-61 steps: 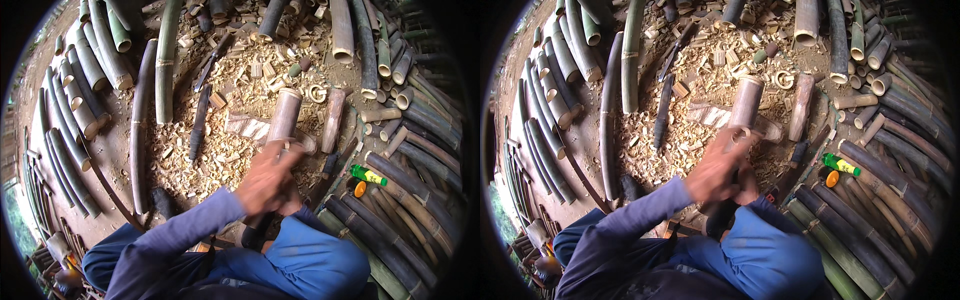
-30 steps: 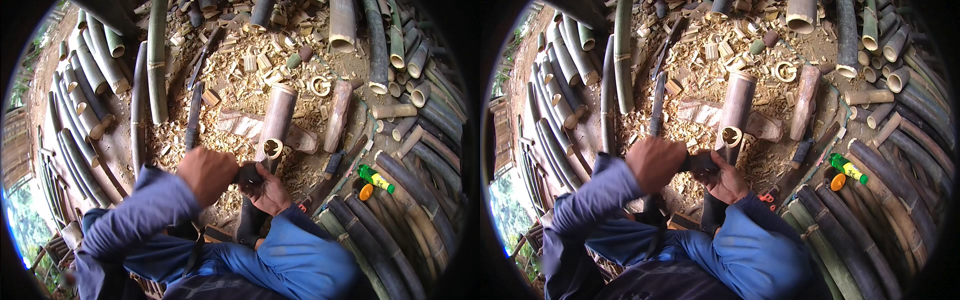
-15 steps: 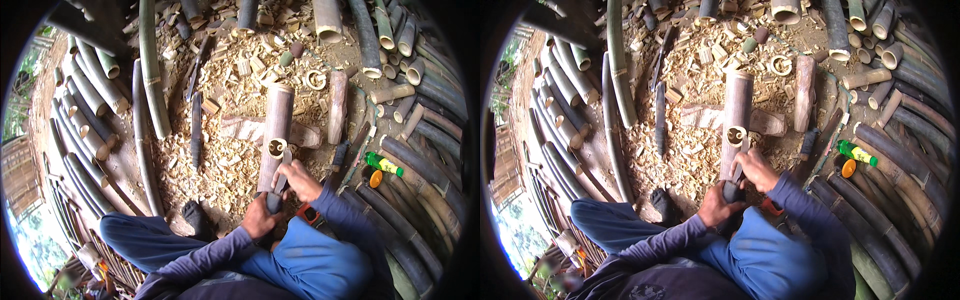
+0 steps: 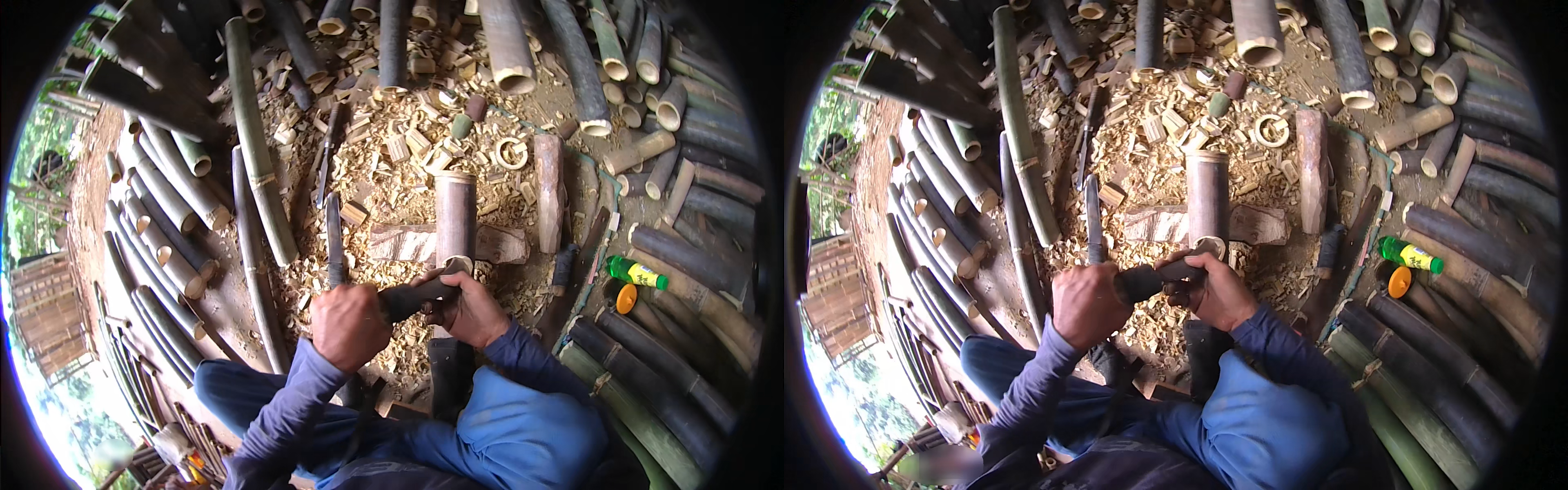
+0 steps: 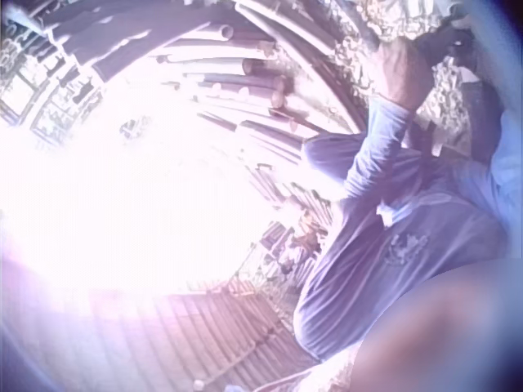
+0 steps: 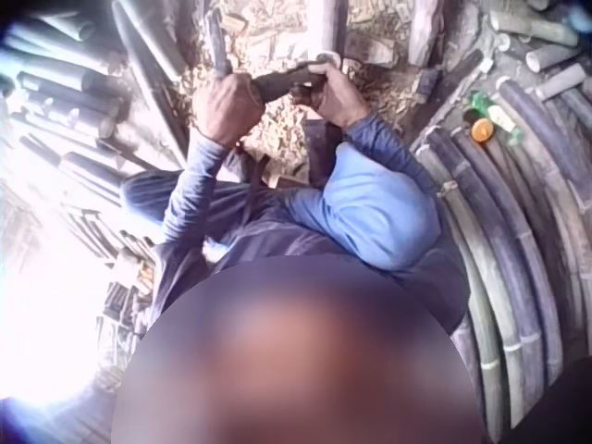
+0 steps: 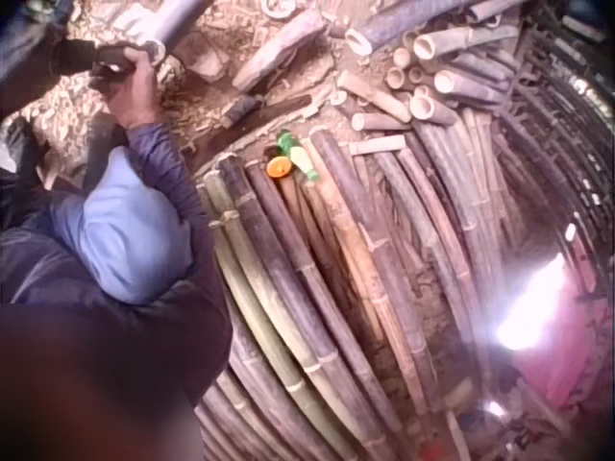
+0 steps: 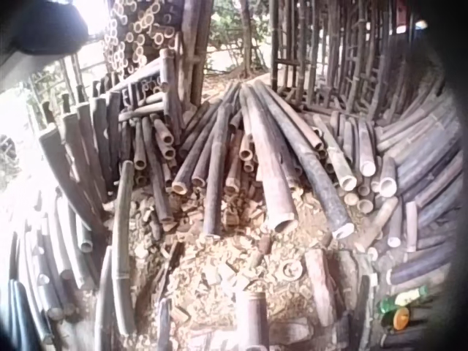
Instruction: The person carves a bamboo pole using a knife and a wooden mallet. They repeatedly strike the knife to cut and shape the bamboo, then use the mallet to drive the knife deeper into the material.
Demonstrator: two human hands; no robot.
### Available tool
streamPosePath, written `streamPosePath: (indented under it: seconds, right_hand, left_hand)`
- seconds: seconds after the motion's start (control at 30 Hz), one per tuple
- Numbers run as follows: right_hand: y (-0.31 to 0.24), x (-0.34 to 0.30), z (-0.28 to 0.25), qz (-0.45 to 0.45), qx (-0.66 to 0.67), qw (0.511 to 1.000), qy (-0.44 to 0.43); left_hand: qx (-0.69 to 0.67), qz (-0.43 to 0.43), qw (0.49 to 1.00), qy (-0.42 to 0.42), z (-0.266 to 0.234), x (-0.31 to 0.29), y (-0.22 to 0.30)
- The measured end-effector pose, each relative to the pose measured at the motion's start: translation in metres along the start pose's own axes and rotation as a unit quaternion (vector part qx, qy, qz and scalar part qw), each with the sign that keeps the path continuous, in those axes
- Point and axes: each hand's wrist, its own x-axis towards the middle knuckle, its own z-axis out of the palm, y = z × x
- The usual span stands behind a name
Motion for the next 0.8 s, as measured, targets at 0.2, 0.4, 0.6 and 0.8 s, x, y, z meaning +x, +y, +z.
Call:
streamPosePath:
  seconds: [0.2,0.4,0.6,0.8]
  right_hand:
    - [0.012,0.006,0.001,0.007,-0.173,0.983,0.059]
    - [-0.001,0.019,0.0,0.018,-0.038,0.999,-0.015]
    - [0.014,0.0,-0.015,-0.027,0.136,0.99,-0.03]
    - [0.015,0.009,0.01,0.009,-0.204,0.976,0.076]
  left_hand:
    - [-0.305,-0.14,0.942,-0.001,0.11,-0.06,-0.027]
    - [-0.129,-0.142,0.974,-0.119,0.013,0.003,-0.024]
    - [0.141,0.195,0.968,0.07,-0.013,0.015,0.03]
    - [-0.308,-0.176,0.93,-0.093,0.085,-0.046,-0.028]
